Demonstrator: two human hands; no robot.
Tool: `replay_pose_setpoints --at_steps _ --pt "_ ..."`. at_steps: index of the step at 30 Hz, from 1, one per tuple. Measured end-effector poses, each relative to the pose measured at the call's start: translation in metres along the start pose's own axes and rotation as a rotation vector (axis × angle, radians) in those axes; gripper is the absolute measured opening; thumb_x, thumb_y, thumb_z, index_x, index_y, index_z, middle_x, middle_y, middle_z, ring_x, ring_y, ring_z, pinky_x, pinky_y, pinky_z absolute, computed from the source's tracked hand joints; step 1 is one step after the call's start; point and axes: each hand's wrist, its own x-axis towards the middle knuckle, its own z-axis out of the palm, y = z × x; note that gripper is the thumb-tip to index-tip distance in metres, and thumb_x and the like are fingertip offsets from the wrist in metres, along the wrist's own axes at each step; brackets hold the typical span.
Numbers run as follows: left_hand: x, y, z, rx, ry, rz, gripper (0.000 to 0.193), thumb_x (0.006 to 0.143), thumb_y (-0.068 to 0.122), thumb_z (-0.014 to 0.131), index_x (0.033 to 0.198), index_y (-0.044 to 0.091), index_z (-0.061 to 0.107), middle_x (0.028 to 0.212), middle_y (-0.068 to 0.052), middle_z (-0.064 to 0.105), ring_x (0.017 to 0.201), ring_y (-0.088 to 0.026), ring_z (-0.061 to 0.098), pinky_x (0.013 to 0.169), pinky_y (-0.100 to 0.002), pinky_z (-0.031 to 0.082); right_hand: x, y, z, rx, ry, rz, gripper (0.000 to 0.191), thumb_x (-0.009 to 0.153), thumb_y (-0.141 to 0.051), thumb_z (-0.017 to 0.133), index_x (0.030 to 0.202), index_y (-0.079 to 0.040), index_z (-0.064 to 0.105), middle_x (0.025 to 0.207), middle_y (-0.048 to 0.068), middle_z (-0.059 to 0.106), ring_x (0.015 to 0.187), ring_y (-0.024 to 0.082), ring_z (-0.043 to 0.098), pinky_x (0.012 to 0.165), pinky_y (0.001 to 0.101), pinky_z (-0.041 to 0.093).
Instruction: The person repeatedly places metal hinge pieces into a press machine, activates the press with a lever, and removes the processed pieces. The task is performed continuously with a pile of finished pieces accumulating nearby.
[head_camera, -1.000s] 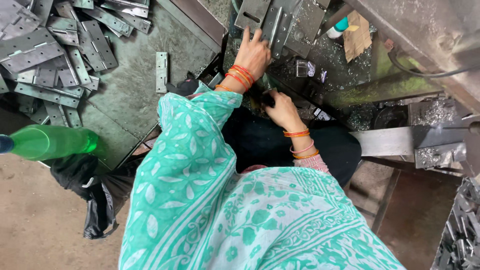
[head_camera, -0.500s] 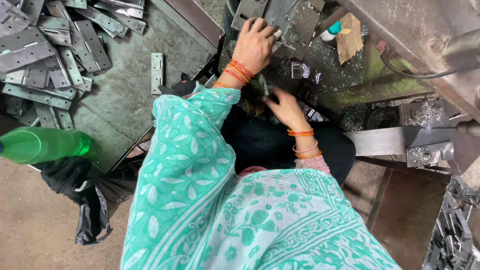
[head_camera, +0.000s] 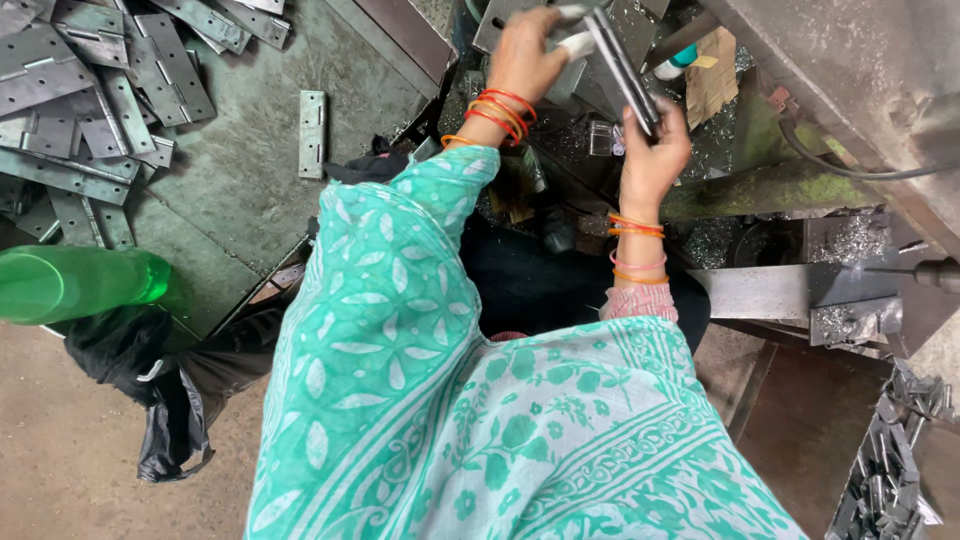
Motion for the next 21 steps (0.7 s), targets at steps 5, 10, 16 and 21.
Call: replay_pose_setpoints --at_steps 5,10,16,21 --pt "0.003 -0.014 -0.014 0.724 -0.155 0.03 0.041 0.091 0.039 0.077 0.122 0.012 0.073 0.144 -0.001 0.057 0.137 -0.028 0.043 0.104 -0.055 0.042 -0.001 -0.009 0.045 -0.712 -0.318 -0.398 0.044 0.077 0.01 0.075 0.119 0.001 0.068 0.109 0.018 0.064 0.1 0.034 0.067 0.086 0.0394 0.056" --pt "-0.017 -0.01 -0.013 0.867 -0.389 0.206 0.058 0.073 0.048 0.079 0.118 0.011 0.073 0.143 -0.007 0.053 0.141 -0.039 0.03 0.103 -0.075 0.025 -0.01 -0.014 0.063 -0.659 -0.49 -0.315 0.053 0.078 0.007 0.071 0.131 0.003 0.065 0.123 0.021 0.061 0.115 0.04 0.061 0.101 0.0432 0.051" --pt "-0.005 -0.023 0.004 0.953 -0.449 0.249 0.052 0.079 0.041 0.077 0.123 0.014 0.074 0.148 -0.002 0.054 0.151 -0.038 0.023 0.112 -0.081 0.01 -0.048 -0.018 0.021 -0.801 -0.607 -0.23 0.048 0.09 -0.016 0.077 0.133 0.0 0.063 0.136 0.021 0.06 0.122 0.043 0.058 0.105 0.0459 0.048" --pt "0.008 -0.027 0.01 0.998 -0.352 0.302 0.048 0.078 0.03 0.074 0.124 0.016 0.074 0.144 0.0 0.056 0.149 -0.039 0.024 0.11 -0.082 0.012 -0.117 0.01 0.028 -0.939 -0.671 0.018 0.061 0.077 -0.022 0.078 0.134 -0.01 0.059 0.136 0.022 0.057 0.118 0.043 0.059 0.091 0.0501 0.053"
